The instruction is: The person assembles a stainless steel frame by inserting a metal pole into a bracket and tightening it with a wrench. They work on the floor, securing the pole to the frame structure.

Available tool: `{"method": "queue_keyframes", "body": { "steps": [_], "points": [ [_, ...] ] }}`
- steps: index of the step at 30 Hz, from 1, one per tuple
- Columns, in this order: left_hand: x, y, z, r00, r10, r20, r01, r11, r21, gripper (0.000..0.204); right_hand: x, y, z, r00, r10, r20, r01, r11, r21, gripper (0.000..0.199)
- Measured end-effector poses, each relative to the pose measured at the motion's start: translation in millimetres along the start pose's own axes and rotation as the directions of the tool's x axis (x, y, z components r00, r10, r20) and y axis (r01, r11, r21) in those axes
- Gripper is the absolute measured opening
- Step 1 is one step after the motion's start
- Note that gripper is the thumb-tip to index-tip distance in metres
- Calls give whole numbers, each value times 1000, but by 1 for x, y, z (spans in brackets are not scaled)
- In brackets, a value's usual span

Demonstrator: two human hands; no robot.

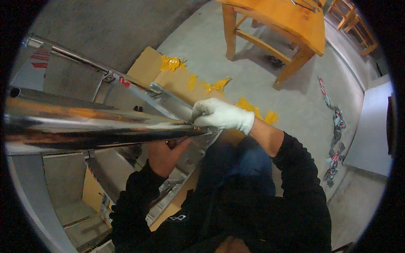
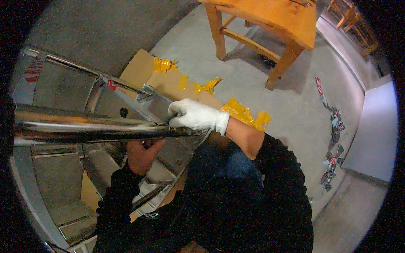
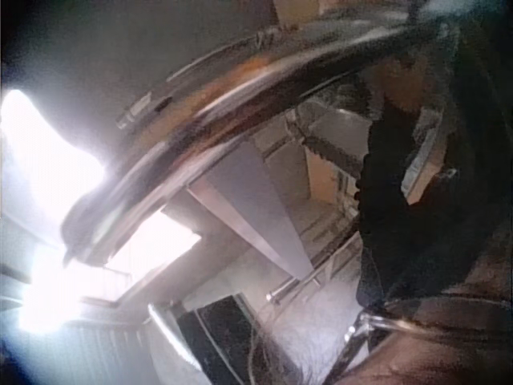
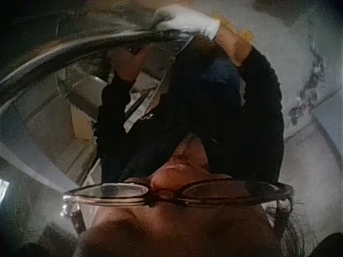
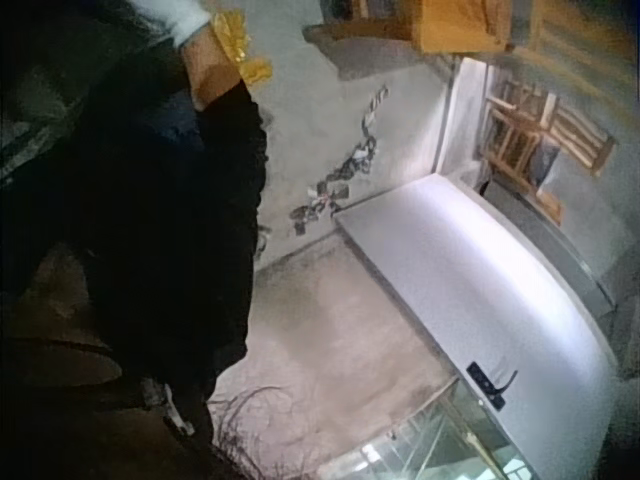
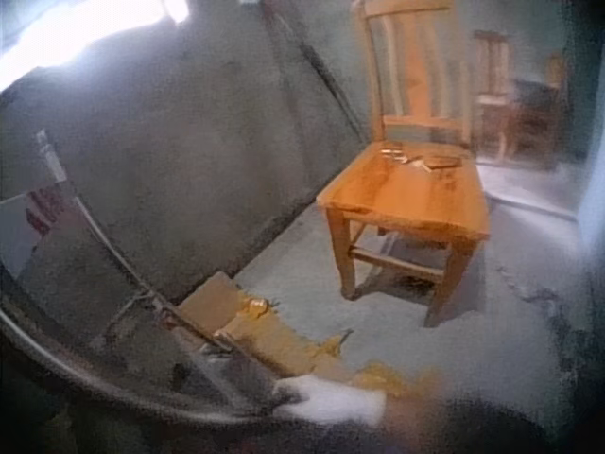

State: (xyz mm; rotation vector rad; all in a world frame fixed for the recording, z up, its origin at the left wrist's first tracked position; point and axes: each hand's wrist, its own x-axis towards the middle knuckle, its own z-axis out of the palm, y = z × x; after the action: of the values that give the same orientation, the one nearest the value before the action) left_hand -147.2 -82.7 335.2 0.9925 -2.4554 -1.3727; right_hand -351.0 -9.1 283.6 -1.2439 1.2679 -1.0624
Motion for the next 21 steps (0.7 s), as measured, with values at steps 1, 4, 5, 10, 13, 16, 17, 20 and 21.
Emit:
{"method": "queue_keyframes", "body": {
  "steps": [1, 4, 5, 10, 13, 16, 17, 20, 21],
  "points": [
    [0, -4, -2, 1000, -8, 2, 8, 1000, -22, 29, -1, 0, 2, 999, 45, -10, -44, 997, 71, 23],
    [1, -14, -5, 999, 33, 20, -30, 993, -116, 29, 2, 13, 14, 993, 90, -78, -72, 974, 213, 24],
    [0, -17, -7, 999, 6, 45, -1, 995, -103, 30, 2, 19, 17, 990, 93, -109, -63, 967, 247, 24],
    [-1, -13, -10, 997, -52, 58, 57, 995, -87, 30, -4, 14, 16, 984, 140, -113, -108, 962, 249, 25],
    [-1, -21, -9, 995, -77, 59, 81, 994, -71, 29, -4, -5, 13, 976, 183, -114, -168, 977, 132, 24],
    [-1, -16, -10, 998, -46, 42, 48, 997, -57, 26, -5, -8, 12, 975, 154, -160, -159, 987, -14, 24],
    [0, -16, -9, 998, -39, 48, 43, 996, -74, 26, -7, -5, 10, 975, 125, -185, -141, 987, -78, 24],
    [1, -19, -10, 998, -25, 52, 30, 995, -100, 26, -11, 1, 18, 974, -109, -197, 76, 983, -170, 25],
    [0, -22, -10, 999, -16, 49, 20, 995, -98, 26, -16, -1, 19, 983, -48, -179, 19, 987, -160, 26]
  ]
}}
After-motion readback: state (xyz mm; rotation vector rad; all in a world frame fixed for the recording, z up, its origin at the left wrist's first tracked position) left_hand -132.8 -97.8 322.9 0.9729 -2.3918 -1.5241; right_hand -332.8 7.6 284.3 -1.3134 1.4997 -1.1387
